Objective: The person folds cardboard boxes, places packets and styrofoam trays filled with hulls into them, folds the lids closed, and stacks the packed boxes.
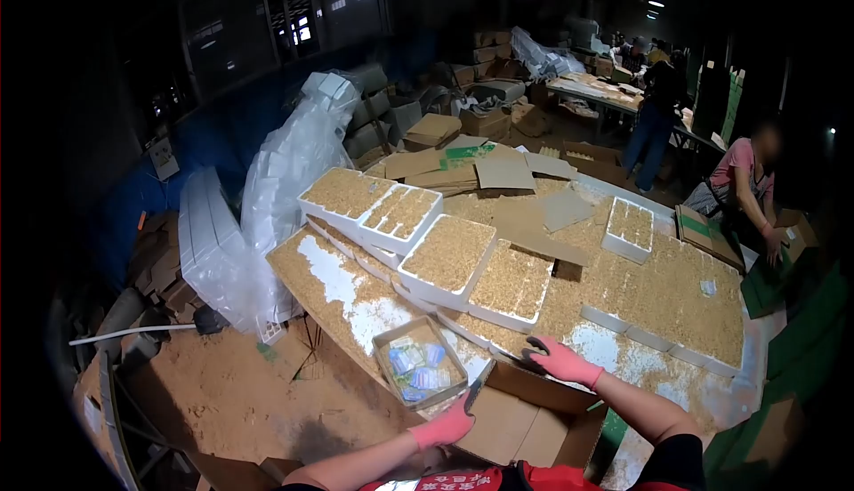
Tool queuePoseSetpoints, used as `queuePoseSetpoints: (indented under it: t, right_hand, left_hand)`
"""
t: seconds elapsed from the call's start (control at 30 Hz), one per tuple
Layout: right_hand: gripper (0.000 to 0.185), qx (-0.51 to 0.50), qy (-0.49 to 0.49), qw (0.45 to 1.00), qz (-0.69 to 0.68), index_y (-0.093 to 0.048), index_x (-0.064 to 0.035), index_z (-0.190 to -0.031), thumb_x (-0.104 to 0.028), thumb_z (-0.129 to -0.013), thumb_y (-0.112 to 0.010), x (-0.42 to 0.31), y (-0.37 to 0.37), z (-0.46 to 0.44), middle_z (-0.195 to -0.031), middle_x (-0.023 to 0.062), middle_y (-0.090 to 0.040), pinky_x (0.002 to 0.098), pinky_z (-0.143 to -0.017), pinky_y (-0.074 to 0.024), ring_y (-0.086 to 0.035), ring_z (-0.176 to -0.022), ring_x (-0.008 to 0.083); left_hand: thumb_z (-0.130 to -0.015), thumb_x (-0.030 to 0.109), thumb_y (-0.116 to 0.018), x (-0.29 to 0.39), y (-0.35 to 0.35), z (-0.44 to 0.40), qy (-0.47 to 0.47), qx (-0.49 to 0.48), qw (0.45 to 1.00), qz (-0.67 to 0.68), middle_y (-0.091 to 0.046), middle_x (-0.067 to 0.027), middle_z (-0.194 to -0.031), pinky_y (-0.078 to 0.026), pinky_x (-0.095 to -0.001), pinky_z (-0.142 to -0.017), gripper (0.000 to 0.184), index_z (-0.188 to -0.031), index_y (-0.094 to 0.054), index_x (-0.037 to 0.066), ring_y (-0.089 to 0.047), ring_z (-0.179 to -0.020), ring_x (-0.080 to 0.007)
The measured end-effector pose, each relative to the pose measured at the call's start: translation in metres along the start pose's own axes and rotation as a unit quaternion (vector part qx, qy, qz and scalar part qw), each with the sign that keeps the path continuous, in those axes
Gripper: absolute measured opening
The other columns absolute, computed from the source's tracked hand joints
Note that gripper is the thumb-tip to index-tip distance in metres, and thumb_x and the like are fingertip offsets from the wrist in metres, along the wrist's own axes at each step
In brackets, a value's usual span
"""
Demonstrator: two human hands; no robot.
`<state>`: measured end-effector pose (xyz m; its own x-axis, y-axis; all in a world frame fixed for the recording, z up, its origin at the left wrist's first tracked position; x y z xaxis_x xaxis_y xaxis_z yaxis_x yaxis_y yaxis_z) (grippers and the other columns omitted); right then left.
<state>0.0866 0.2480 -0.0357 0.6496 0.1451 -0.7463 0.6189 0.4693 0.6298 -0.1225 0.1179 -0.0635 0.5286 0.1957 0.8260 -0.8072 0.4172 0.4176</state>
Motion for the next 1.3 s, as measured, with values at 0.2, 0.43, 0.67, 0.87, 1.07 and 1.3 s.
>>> queuePoseSetpoints:
  t: [0.2,0.43,0.67,0.87,1.07,1.3]
  right_hand:
    - [0.092,0.149,-0.22,0.901,-0.343,-0.023,-0.0032,-0.148,-0.045,-0.082,-0.072,-0.06,-0.066,-0.183,-0.14,0.0221,-0.043,0.0468,-0.091,-0.0483,-0.049,-0.122,0.0325]
    - [0.05,0.183,-0.168,0.814,-0.525,-0.05,-0.0103,-0.114,-0.036,-0.081,-0.076,-0.035,-0.079,-0.23,-0.097,0.0096,-0.058,0.048,-0.066,-0.0531,-0.059,-0.084,0.0253]
    - [0.039,0.103,-0.089,0.912,-0.386,-0.06,-0.0038,-0.128,-0.024,-0.095,-0.055,-0.046,0.041,0.005,-0.123,0.0097,-0.062,0.028,-0.094,-0.0455,-0.059,-0.105,0.0177]
    - [0.049,0.09,-0.114,0.97,-0.195,-0.054,0.0046,-0.131,-0.021,-0.09,-0.061,-0.041,0.127,0.233,-0.121,0.0114,-0.065,0.0285,-0.097,-0.0432,-0.058,-0.109,0.0154]
    - [0.046,0.007,-0.05,0.998,-0.047,-0.055,-0.0011,-0.133,-0.019,-0.091,-0.061,0.018,0.127,0.269,-0.124,0.0093,-0.062,0.0294,-0.097,-0.0433,-0.057,-0.111,0.0174]
    - [0.044,0.004,-0.163,0.952,-0.259,-0.069,-0.0041,-0.114,-0.041,-0.091,-0.062,0.033,0.135,0.221,-0.1,-0.0008,-0.067,0.0229,-0.064,-0.046,-0.056,-0.081,0.0059]
  left_hand:
    - [-0.082,0.014,-0.052,-0.031,-0.027,-0.043,-0.109,-0.039,0.987,0.113,-0.035,-0.0275,-0.147,-0.027,-0.0403,-0.114,0.076,-0.15,-0.021,0.001,-0.032,-0.138,-0.0388]
    - [-0.081,0.014,-0.055,-0.041,-0.033,-0.066,-0.115,-0.026,0.987,0.104,-0.042,-0.0284,-0.135,-0.038,-0.043,-0.104,0.075,-0.15,-0.025,0.007,-0.044,-0.123,-0.0413]
    - [-0.087,0.009,-0.053,-0.005,-0.03,-0.062,-0.177,-0.067,0.972,0.138,-0.049,-0.026,-0.131,-0.039,-0.0418,-0.103,0.055,-0.139,-0.039,0.003,-0.046,-0.122,-0.04]
    - [-0.102,0.022,-0.044,-0.037,-0.059,-0.122,-0.121,-0.121,0.955,0.244,-0.055,-0.0092,-0.133,-0.041,-0.0314,-0.102,0.04,-0.137,-0.047,0.002,-0.051,-0.12,-0.018]
    - [-0.101,0.036,-0.048,0.049,-0.046,-0.077,0.003,-0.119,0.946,0.301,-0.055,-0.004,-0.132,-0.04,-0.0293,-0.102,0.051,-0.138,-0.048,0.0,-0.049,-0.119,-0.0137]
    - [-0.099,0.033,-0.05,0.054,-0.025,-0.088,-0.11,-0.167,0.973,0.112,-0.052,-0.0112,-0.139,-0.035,-0.0314,-0.107,0.054,-0.143,-0.042,0.002,-0.046,-0.127,-0.0191]
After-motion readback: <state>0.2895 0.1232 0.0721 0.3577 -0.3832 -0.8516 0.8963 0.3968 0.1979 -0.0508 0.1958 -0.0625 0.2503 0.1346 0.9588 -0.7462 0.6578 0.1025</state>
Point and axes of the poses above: each hand's wrist, its own z-axis away from the middle knuckle, its own y-axis out of the back of the hand, x = y × z, the point moved 9 cm from there along -z, towards the middle knuckle
